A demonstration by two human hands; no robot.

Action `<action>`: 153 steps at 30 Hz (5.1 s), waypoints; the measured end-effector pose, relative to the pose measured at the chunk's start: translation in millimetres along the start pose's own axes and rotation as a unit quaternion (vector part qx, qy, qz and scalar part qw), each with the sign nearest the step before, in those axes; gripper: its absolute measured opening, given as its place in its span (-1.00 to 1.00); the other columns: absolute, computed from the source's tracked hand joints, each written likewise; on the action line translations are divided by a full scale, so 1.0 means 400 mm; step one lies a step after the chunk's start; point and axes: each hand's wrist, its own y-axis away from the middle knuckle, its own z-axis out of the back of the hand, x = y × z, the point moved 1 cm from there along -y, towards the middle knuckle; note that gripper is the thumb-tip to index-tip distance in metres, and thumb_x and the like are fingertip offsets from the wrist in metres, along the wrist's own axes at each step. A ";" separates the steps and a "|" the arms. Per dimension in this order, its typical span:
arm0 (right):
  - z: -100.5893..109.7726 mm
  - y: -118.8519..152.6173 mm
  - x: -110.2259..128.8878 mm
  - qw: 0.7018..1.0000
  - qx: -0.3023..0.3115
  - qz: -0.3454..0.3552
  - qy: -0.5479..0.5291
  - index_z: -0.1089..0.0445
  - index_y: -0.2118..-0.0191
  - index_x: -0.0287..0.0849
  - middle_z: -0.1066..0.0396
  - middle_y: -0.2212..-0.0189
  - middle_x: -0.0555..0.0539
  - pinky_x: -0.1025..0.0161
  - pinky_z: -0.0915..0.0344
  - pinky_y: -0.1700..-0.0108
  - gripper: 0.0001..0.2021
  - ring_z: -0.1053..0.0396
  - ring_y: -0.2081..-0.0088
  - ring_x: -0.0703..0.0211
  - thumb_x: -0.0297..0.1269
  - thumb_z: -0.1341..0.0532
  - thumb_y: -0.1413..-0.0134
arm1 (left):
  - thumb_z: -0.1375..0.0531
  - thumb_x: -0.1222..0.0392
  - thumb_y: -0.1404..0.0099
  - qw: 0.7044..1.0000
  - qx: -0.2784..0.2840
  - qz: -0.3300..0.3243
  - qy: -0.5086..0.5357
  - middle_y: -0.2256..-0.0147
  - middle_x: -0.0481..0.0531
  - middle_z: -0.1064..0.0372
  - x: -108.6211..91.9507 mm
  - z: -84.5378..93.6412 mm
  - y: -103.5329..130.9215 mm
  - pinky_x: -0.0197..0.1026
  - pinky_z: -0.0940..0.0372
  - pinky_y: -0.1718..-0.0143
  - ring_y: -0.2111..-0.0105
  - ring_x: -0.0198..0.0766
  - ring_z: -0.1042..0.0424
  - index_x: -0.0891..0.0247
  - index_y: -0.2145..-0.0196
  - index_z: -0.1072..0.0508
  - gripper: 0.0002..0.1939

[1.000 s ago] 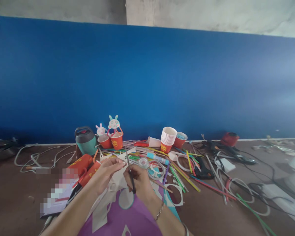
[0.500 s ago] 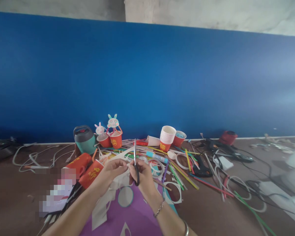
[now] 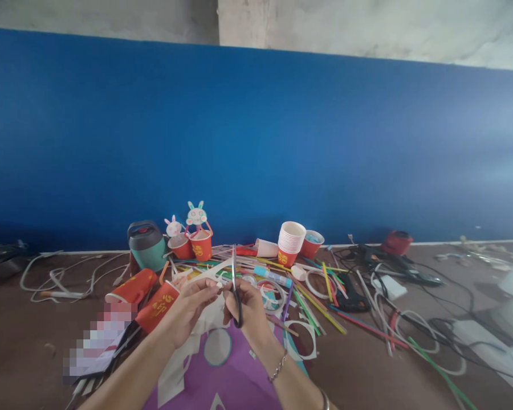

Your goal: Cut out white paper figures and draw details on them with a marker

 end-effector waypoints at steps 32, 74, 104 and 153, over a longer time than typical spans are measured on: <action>-0.051 0.018 -0.036 0.997 0.075 0.006 0.011 -0.22 0.47 -0.13 -0.18 0.65 0.15 0.39 -0.22 0.63 -0.69 -0.16 0.67 0.38 -0.07 -0.33 0.12 | -0.33 0.01 -0.03 0.985 -0.125 0.015 0.117 0.62 -0.17 -0.23 0.010 -0.048 0.029 -0.34 -0.08 0.80 0.73 -0.37 -0.25 0.22 0.47 -0.30 -0.69; -0.053 0.027 -0.067 0.997 0.077 0.022 0.009 -0.19 0.47 -0.15 -0.17 0.64 0.16 0.41 -0.10 0.60 -0.76 -0.12 0.65 0.40 -0.21 -0.27 0.00 | -0.39 0.11 0.03 0.966 -0.182 0.028 0.181 0.60 -0.16 -0.29 0.012 -0.071 0.040 -0.37 -0.12 0.65 0.62 -0.40 -0.30 0.26 0.51 -0.37 -0.72; -0.046 0.024 -0.017 0.996 0.081 -0.028 0.040 -0.19 0.50 -0.14 -0.04 0.78 0.23 0.44 0.05 0.70 -0.69 0.01 0.76 0.46 -0.06 -0.26 0.06 | -0.41 0.12 0.05 0.981 -0.161 -0.019 0.109 0.53 -0.07 -0.38 -0.006 -0.036 0.019 -0.36 -0.21 0.41 0.47 -0.37 -0.34 0.29 0.55 -0.45 -0.76; 0.002 0.003 0.020 1.000 0.021 0.007 0.016 -0.29 0.51 -0.17 -0.25 0.82 0.08 0.37 -0.08 0.69 -0.59 -0.07 0.77 0.36 0.12 -0.26 0.10 | -0.37 0.07 -0.02 0.999 -0.010 -0.010 -0.049 0.50 0.04 -0.43 0.000 -0.006 0.004 -0.24 -0.19 0.39 0.48 -0.24 -0.38 0.29 0.53 -0.46 -0.75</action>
